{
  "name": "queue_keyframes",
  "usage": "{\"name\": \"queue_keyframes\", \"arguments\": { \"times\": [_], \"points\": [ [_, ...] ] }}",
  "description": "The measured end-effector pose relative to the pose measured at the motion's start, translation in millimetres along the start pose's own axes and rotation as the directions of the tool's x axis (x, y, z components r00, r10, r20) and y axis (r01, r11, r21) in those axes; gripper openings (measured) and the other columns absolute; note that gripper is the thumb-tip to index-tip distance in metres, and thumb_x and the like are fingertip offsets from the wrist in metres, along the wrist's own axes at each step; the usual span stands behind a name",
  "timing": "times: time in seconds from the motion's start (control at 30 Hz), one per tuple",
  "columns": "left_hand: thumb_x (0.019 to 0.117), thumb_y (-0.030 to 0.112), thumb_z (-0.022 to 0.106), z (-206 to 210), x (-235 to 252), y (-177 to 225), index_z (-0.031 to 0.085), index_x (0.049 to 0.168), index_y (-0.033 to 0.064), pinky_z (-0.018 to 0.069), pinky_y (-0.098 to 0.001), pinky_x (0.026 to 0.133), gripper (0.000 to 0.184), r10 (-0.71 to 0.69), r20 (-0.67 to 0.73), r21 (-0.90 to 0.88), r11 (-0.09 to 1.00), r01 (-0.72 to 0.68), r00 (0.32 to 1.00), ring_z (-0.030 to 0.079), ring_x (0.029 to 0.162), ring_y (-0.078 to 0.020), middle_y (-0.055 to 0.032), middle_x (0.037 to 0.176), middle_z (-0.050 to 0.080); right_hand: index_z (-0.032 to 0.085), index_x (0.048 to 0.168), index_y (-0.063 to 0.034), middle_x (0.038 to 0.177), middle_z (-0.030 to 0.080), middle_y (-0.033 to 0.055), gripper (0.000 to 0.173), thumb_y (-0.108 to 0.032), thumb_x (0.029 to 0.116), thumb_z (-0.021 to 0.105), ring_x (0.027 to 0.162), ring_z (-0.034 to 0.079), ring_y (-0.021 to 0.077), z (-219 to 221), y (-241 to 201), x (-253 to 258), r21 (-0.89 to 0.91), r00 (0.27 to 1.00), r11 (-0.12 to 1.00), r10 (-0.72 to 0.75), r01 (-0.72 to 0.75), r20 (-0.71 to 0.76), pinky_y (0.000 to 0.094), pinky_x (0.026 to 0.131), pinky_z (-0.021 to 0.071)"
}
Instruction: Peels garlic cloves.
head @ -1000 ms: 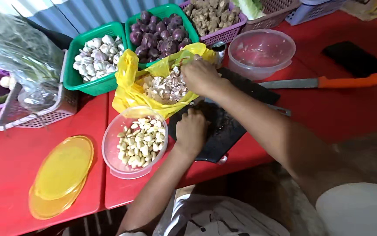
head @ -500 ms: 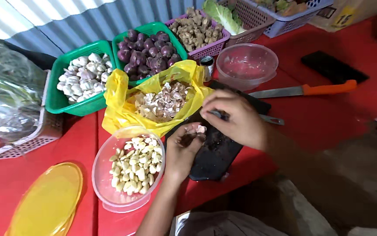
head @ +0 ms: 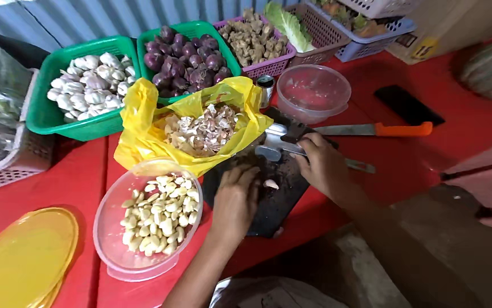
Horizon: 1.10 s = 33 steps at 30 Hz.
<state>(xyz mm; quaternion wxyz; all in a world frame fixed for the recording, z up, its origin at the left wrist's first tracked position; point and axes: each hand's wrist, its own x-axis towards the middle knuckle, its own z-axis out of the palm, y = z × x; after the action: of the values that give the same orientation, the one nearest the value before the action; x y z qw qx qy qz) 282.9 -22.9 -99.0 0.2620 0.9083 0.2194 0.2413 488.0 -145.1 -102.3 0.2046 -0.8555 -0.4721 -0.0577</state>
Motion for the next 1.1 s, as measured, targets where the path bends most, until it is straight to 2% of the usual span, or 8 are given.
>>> {"name": "queue_keyframes", "arguments": {
  "times": [0.1, 0.27, 0.4, 0.5, 0.6, 0.9, 1.0, 1.1],
  "points": [
    [0.1002, 0.015, 0.059, -7.6, 2.3, -12.4, 0.055, 0.144, 0.0002, 0.0486, -0.0523, 0.106, 0.046, -0.096, -0.089, -0.039, 0.995, 0.093, 0.991, 0.056, 0.131, -0.0385, -0.0228, 0.142, 0.057, 0.069, 0.112, 0.0058, 0.128, 0.061, 0.0263, 0.026, -0.016, 0.1036, 0.058, 0.094, 0.069, 0.0446, -29.5, -1.0, -23.4, 0.01, 0.999, 1.0, 0.02, -0.02, 0.04, 0.0628, 0.075, 0.0564],
    [0.1014, 0.01, 0.053, -13.8, 2.0, -13.0, 0.04, 0.155, 0.004, 0.0432, -0.0436, 0.114, 0.055, -0.213, -0.039, -0.334, 0.923, 0.188, 0.976, 0.047, 0.142, -0.0252, -0.0178, 0.157, 0.043, 0.063, 0.107, 0.0063, 0.092, 0.065, 0.0163, 0.035, -0.023, 0.1085, 0.043, 0.077, 0.064, 0.0164, -51.8, -15.5, -57.3, 0.161, 0.977, 0.972, -0.147, 0.171, -0.155, 0.0294, 0.07, 0.0558],
    [0.101, 0.007, 0.05, -18.3, -0.4, -9.1, 0.042, 0.154, 0.0061, 0.047, -0.0405, 0.109, 0.053, -0.228, 0.003, -0.372, 0.904, 0.213, 0.974, 0.052, 0.136, -0.0203, -0.0137, 0.153, 0.049, 0.062, 0.101, 0.0074, 0.086, 0.066, 0.0234, 0.039, -0.025, 0.1077, 0.041, 0.067, 0.069, 0.0388, -38.7, -24.6, -68.3, -0.034, 0.964, 0.987, -0.148, 0.16, 0.219, 0.0513, 0.056, 0.0563],
    [0.1019, 0.008, 0.05, -16.8, -1.8, -8.0, 0.046, 0.151, 0.0049, 0.0493, -0.0389, 0.107, 0.049, -0.202, 0.008, -0.352, 0.916, 0.192, 0.979, 0.056, 0.133, -0.0196, -0.0138, 0.15, 0.052, 0.065, 0.098, 0.0055, 0.087, 0.065, 0.0183, 0.036, -0.022, 0.1082, 0.044, 0.072, 0.067, 0.031, -46.8, -21.7, -54.2, 0.142, 0.941, 0.99, -0.053, 0.006, 0.333, 0.0472, 0.064, 0.0556],
    [0.1011, 0.008, 0.053, -11.6, -2.9, -8.4, 0.054, 0.145, 0.0036, 0.0533, -0.0384, 0.1, 0.044, -0.174, -0.002, -0.324, 0.932, 0.164, 0.985, 0.062, 0.121, -0.021, -0.0143, 0.14, 0.059, 0.062, 0.097, -0.0039, 0.071, 0.054, -0.0022, 0.033, -0.022, 0.111, 0.039, 0.053, 0.049, 0.0015, -55.9, -14.3, -41.3, 0.445, 0.879, 0.835, 0.092, -0.324, 0.469, 0.0193, 0.05, 0.0453],
    [0.0981, 0.002, 0.053, -11.2, -2.6, -9.9, 0.057, 0.142, 0.0016, 0.0513, -0.043, 0.102, 0.044, -0.114, -0.028, -0.166, 0.98, 0.108, 0.993, 0.06, 0.124, -0.027, -0.016, 0.136, 0.062, 0.065, 0.099, -0.0021, 0.085, 0.059, 0.0033, 0.035, -0.028, 0.1081, 0.043, 0.061, 0.054, 0.0039, -54.6, -18.5, -45.3, 0.351, 0.999, 0.936, -0.014, 0.027, -0.038, 0.0214, 0.053, 0.0498],
    [0.098, 0.001, 0.056, -1.4, -1.5, -10.2, 0.065, 0.133, 0.0025, 0.0507, -0.0452, 0.104, 0.036, -0.071, 0.007, -0.083, 0.994, 0.071, 0.997, 0.061, 0.124, -0.0296, -0.0142, 0.132, 0.066, 0.068, 0.103, 0.0025, 0.1, 0.064, 0.0161, 0.034, -0.024, 0.1067, 0.047, 0.079, 0.064, 0.0226, -50.3, -11.0, -33.5, 0.183, 0.999, 0.982, -0.039, 0.042, -0.019, 0.0403, 0.066, 0.0554],
    [0.0982, -0.001, 0.054, 2.4, -0.5, -9.9, 0.063, 0.136, 0.0009, 0.0503, -0.0463, 0.104, 0.038, -0.104, -0.007, 0.009, 0.994, 0.104, 0.995, 0.06, 0.124, -0.0339, -0.0164, 0.132, 0.066, 0.069, 0.101, 0.0013, 0.099, 0.064, 0.0137, 0.033, -0.023, 0.1047, 0.048, 0.074, 0.063, 0.0196, -47.0, -17.9, -32.9, 0.202, 0.999, 0.978, -0.052, 0.053, -0.012, 0.0374, 0.062, 0.0551]
  ]
}}
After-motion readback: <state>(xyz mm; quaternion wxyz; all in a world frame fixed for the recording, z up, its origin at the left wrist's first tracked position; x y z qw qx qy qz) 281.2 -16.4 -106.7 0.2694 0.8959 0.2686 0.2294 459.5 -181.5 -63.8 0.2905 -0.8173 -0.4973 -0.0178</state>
